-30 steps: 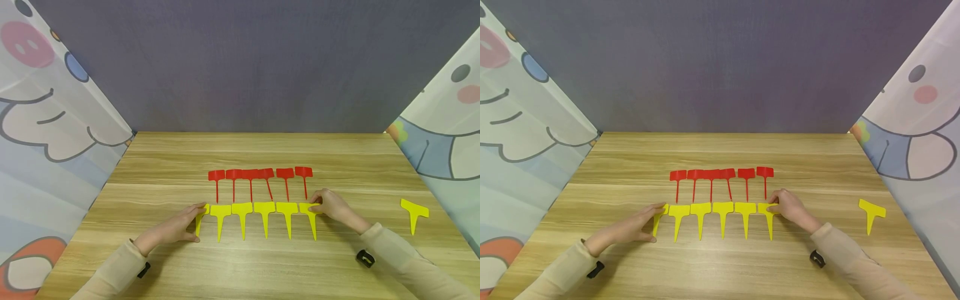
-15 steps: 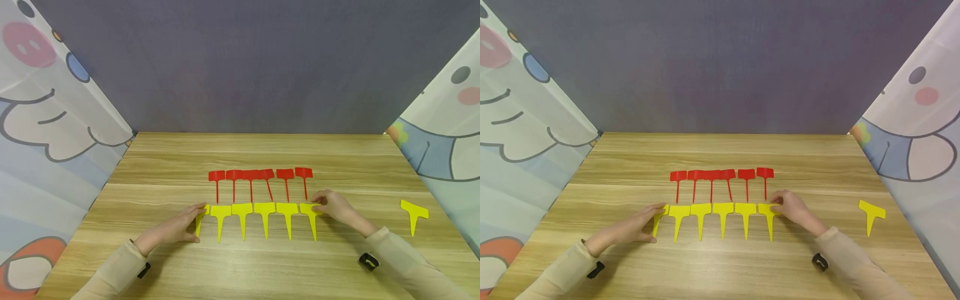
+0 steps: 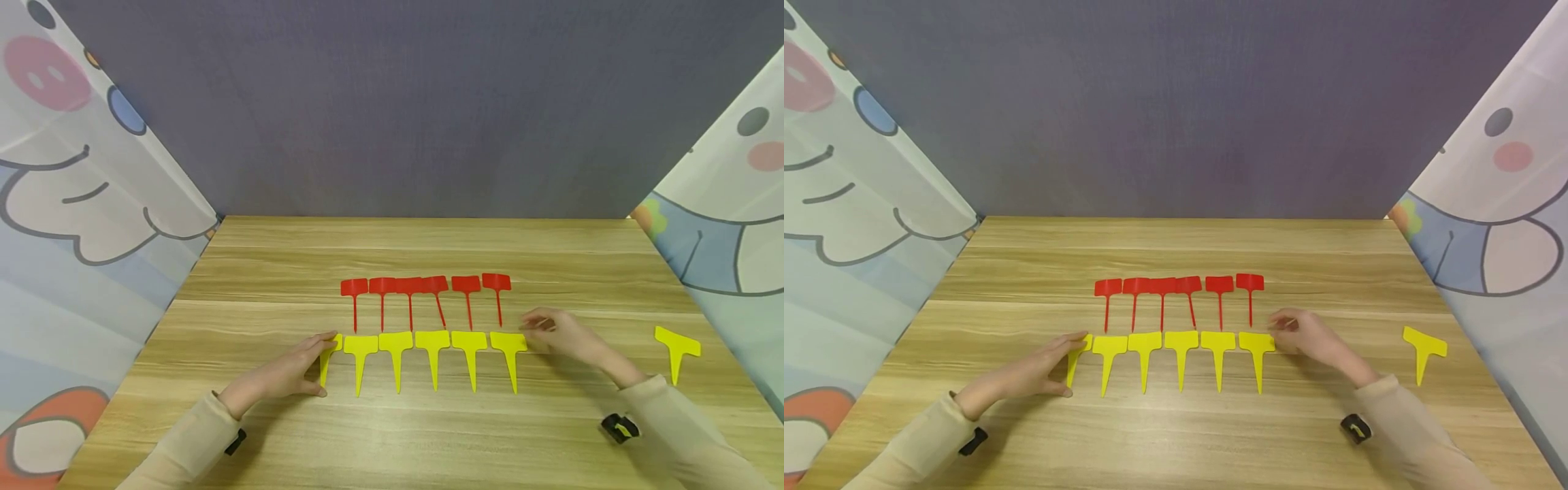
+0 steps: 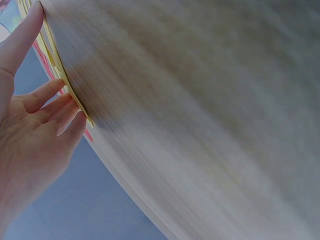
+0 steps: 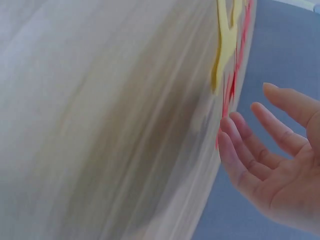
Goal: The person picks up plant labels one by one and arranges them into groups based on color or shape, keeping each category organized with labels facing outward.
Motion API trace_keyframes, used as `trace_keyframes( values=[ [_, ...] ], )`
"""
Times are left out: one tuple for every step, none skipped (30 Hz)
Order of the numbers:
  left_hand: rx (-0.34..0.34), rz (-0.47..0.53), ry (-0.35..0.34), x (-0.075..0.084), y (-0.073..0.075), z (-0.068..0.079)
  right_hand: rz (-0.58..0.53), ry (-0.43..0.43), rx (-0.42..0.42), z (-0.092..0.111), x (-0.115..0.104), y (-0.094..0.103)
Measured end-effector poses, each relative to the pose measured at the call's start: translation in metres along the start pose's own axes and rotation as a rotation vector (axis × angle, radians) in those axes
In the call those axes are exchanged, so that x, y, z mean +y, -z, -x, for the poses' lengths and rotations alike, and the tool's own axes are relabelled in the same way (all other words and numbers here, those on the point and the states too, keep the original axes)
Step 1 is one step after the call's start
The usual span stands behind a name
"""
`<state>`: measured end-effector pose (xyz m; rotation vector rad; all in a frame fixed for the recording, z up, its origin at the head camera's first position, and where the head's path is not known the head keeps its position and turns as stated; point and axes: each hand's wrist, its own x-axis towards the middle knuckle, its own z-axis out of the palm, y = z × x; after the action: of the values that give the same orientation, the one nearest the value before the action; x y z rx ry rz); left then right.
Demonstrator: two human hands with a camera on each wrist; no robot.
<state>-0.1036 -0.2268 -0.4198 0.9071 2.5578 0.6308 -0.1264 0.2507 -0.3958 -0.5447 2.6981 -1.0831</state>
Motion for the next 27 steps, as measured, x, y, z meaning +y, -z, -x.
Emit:
trace_keyframes(
  values=[
    [0.0, 0.001, 0.001, 0.0, 0.0, 0.0, 0.0, 0.002, 0.004, 0.001, 0.0, 0.002],
    [-0.001, 0.001, 0.002, 0.001, 0.0, 0.0, 0.003, 0.003, 0.009, 0.002, 0.001, 0.005],
    [-0.001, 0.003, 0.003, 0.001, 0.0, 0.0, 0.007, 0.004, 0.014, 0.003, 0.002, 0.007],
    [-0.001, 0.003, 0.003, 0.001, 0.0, 0.0, 0.013, 0.004, 0.02, 0.005, 0.003, 0.009],
    [-0.001, 0.003, 0.003, 0.001, 0.0, 0.0, 0.014, 0.007, 0.028, 0.006, 0.004, 0.011],
    [-0.001, 0.003, 0.004, 0.0, 0.0, 0.0, 0.014, 0.01, 0.036, 0.007, 0.004, 0.013],
    [-0.002, 0.003, 0.004, 0.0, 0.0, 0.0, 0.018, 0.006, 0.046, 0.008, 0.005, 0.015],
    [-0.002, 0.003, 0.005, 0.0, -0.001, 0.0, 0.021, 0.003, 0.058, 0.01, 0.006, 0.017],
    [-0.002, 0.005, 0.005, 0.0, -0.001, 0.0, 0.023, 0.002, 0.066, 0.011, 0.007, 0.019],
    [-0.002, 0.005, 0.005, 0.0, -0.001, 0.0, 0.028, 0.004, 0.076, 0.012, 0.008, 0.021],
    [-0.003, 0.006, 0.005, 0.0, -0.001, 0.0, 0.033, 0.001, 0.092, 0.013, 0.009, 0.022],
    [-0.003, 0.006, 0.005, 0.0, -0.001, 0.0, 0.038, 0.005, 0.106, 0.015, 0.009, 0.024],
    [-0.003, 0.005, 0.005, 0.0, -0.001, 0.0, 0.047, 0.014, 0.123, 0.016, 0.011, 0.025],
    [-0.003, 0.005, 0.005, 0.0, -0.001, 0.0, 0.051, 0.023, 0.135, 0.017, 0.012, 0.027],
    [-0.003, 0.006, 0.006, 0.0, -0.001, 0.0, 0.06, 0.034, 0.15, 0.018, 0.013, 0.029],
    [-0.003, 0.006, 0.006, 0.0, 0.0, 0.001, 0.07, 0.04, 0.167, 0.019, 0.014, 0.031],
    [-0.003, 0.007, 0.006, 0.001, 0.0, 0.001, 0.073, 0.04, 0.179, 0.021, 0.016, 0.032],
    [-0.002, 0.007, 0.006, 0.001, 0.0, 0.001, 0.079, 0.044, 0.188, 0.022, 0.017, 0.034],
    [-0.003, 0.008, 0.007, 0.001, 0.0, 0.001, 0.085, 0.045, 0.197, 0.023, 0.019, 0.036],
    [-0.002, 0.008, 0.007, 0.001, 0.0, 0.001, 0.085, 0.039, 0.2, 0.024, 0.02, 0.039],
    [-0.002, 0.009, 0.008, 0.002, 0.0, 0.001, 0.088, 0.035, 0.212, 0.026, 0.022, 0.041],
    [-0.001, 0.01, 0.008, 0.002, 0.001, 0.001, 0.087, 0.03, 0.221, 0.027, 0.024, 0.043],
    [-0.001, 0.01, 0.008, 0.002, 0.001, 0.001, 0.082, 0.027, 0.228, 0.028, 0.025, 0.045],
    [-0.001, 0.011, 0.008, 0.002, 0.001, 0.001, 0.079, 0.03, 0.242, 0.029, 0.027, 0.046],
    [-0.001, 0.01, 0.007, 0.002, 0.001, 0.001, 0.072, 0.032, 0.252, 0.031, 0.028, 0.048],
    [-0.001, 0.01, 0.006, 0.002, 0.001, 0.001, 0.062, 0.028, 0.26, 0.032, 0.03, 0.05],
    [-0.002, 0.01, 0.005, 0.003, 0.001, 0.0, 0.056, 0.02, 0.271, 0.034, 0.031, 0.052]
  ],
)
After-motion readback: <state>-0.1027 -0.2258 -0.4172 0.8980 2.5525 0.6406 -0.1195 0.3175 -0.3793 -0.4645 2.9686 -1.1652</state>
